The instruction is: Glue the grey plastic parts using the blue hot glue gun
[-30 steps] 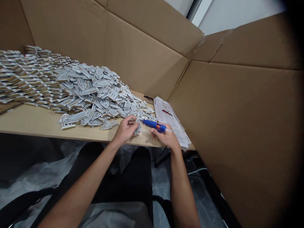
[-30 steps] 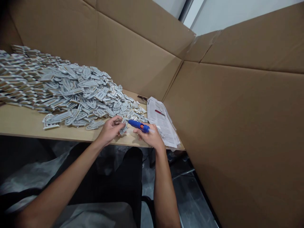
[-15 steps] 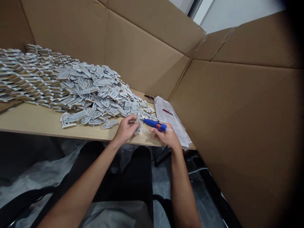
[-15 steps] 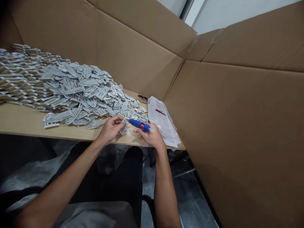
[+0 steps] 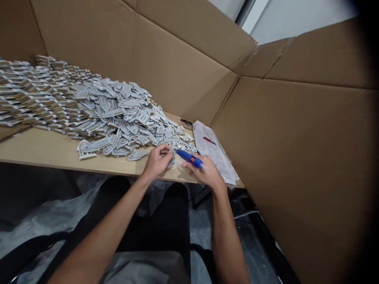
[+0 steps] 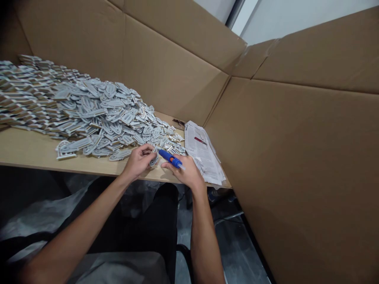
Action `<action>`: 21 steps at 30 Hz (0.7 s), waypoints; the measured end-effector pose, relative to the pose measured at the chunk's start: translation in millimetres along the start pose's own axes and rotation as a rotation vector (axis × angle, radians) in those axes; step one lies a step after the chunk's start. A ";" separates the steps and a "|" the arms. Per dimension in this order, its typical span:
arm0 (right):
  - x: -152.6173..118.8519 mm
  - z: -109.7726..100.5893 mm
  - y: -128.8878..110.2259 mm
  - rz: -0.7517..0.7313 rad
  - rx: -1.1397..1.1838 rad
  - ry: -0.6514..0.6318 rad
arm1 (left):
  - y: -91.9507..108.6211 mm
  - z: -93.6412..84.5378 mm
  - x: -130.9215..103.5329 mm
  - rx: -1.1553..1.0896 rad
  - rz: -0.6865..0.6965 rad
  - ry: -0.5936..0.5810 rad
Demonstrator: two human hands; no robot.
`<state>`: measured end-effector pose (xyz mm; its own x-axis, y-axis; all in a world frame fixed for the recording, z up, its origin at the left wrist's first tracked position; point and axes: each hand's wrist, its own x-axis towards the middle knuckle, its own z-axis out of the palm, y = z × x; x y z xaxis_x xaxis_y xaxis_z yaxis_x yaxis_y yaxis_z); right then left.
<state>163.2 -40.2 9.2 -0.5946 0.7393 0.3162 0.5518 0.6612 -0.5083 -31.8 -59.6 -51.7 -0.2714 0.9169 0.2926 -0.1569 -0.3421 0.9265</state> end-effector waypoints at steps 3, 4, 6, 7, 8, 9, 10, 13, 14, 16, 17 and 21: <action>0.6 0.0 -6.9 -0.034 -0.086 -0.002 | 0.8 -0.2 0.1 0.023 0.019 0.013; 1.1 0.8 -8.3 -0.043 -0.110 -0.001 | 1.1 -0.3 0.2 0.029 0.020 0.020; 1.7 3.4 -9.9 -0.049 -0.149 0.007 | 1.6 -0.4 0.5 0.036 0.019 0.036; 1.5 5.2 -10.6 -0.046 -0.164 0.012 | 1.8 -0.5 0.6 0.039 0.018 0.040; 1.0 7.1 -11.3 -0.040 -0.176 0.017 | 1.8 -0.6 0.7 0.042 0.017 0.041; 0.0 9.1 -12.4 -0.036 -0.186 0.017 | 1.7 -0.8 0.9 0.044 0.018 0.041; -1.3 11.1 -14.0 -0.037 -0.196 0.015 | 1.5 -1.1 1.2 0.046 0.020 0.045; -6.2 17.5 -21.3 -0.069 -0.252 0.005 | -0.1 -1.8 2.7 0.040 0.029 0.061; -7.5 19.8 -23.9 -0.081 -0.288 0.009 | -0.9 -2.0 3.4 0.032 0.027 0.069; -8.5 24.4 -27.6 -0.087 -0.384 0.038 | -2.5 -2.1 4.9 0.014 0.012 0.088; -8.2 26.6 -28.3 -0.081 -0.429 0.070 | -3.1 -2.0 5.5 0.007 0.006 0.095; -3.2 32.2 -21.4 -0.038 -0.389 0.331 | -2.6 -0.9 4.7 -0.027 -0.036 0.066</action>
<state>134.5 -60.8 -6.7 -0.4365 0.6727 0.5974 0.7473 0.6408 -0.1756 -33.5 -54.7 -52.9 -0.3269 0.9136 0.2418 -0.1933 -0.3151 0.9292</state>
